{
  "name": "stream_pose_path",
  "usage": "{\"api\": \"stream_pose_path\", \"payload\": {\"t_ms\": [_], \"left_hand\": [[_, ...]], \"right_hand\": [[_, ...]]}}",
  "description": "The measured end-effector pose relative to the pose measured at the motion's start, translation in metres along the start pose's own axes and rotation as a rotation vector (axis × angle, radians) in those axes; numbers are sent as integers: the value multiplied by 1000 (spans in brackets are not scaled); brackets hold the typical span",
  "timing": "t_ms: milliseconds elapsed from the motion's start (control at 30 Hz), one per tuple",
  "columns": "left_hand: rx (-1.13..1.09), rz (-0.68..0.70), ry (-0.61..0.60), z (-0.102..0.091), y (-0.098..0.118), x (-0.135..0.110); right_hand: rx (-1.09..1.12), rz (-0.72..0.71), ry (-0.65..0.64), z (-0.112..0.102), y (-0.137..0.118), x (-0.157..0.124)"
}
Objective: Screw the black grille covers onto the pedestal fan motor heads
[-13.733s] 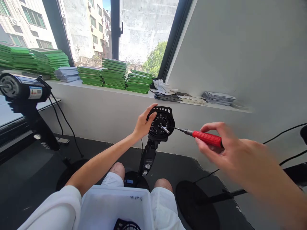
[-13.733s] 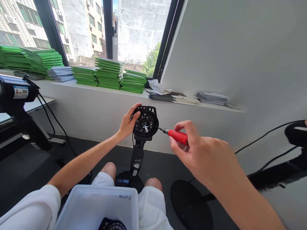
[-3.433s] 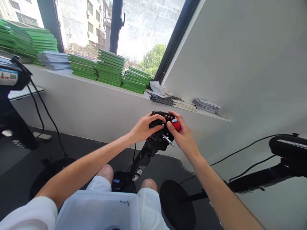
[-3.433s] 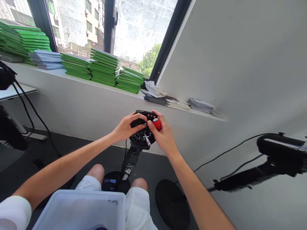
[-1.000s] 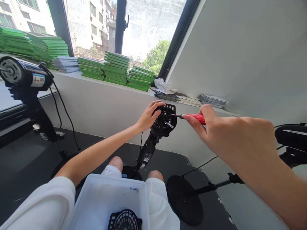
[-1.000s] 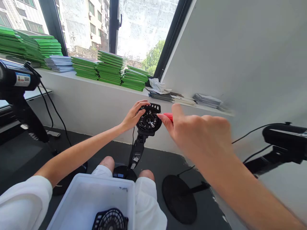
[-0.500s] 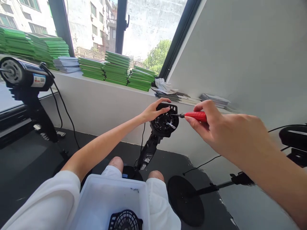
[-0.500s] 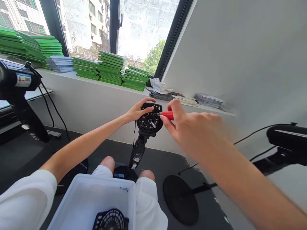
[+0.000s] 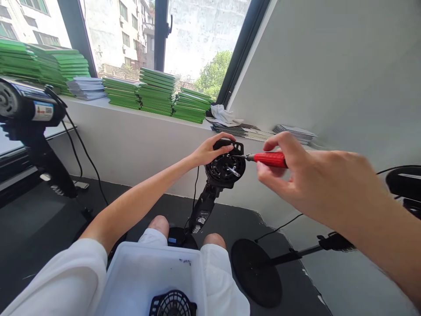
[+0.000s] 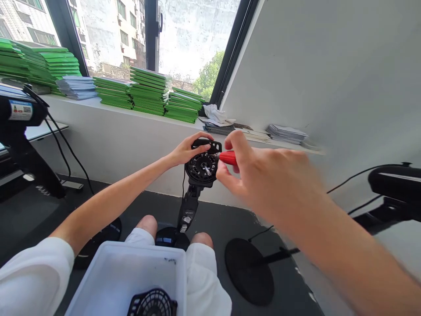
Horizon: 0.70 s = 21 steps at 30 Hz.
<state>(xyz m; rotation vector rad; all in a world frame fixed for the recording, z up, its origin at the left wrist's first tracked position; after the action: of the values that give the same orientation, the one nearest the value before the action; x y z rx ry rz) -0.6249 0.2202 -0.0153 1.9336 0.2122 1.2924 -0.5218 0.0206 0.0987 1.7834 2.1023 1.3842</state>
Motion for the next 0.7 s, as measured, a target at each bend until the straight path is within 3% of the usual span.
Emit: {"api": "stream_pose_path", "payload": {"t_ms": [67, 167, 300, 433, 533, 700], "left_hand": [[12, 4, 6, -1, 0, 1], [5, 2, 2, 0, 0, 1], [-15, -13, 17, 0, 1, -1], [-18, -37, 26, -1, 2, -3], [-39, -36, 18, 0, 2, -2], [-53, -40, 30, 1, 1, -2]], "right_hand": [[-11, -27, -29, 0, 0, 1], [-142, 75, -6, 0, 8, 3], [-57, 6, 6, 3, 10, 2], [-86, 48, 21, 5, 10, -1], [-33, -22, 4, 4, 6, -1], [-26, 34, -35, 2, 8, 2]]}}
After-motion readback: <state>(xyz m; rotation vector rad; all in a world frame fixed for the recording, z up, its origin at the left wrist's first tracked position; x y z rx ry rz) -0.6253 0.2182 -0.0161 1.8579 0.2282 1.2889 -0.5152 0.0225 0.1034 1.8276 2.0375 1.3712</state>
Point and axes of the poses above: each hand's wrist, its own x-axis towards the middle knuckle, its own z-axis out of the palm, y = z × x, the point moved 3 cm from there along x, towards the middle knuckle, and after that the axes turned 5 degrees about -x, right-handed, at the moved point
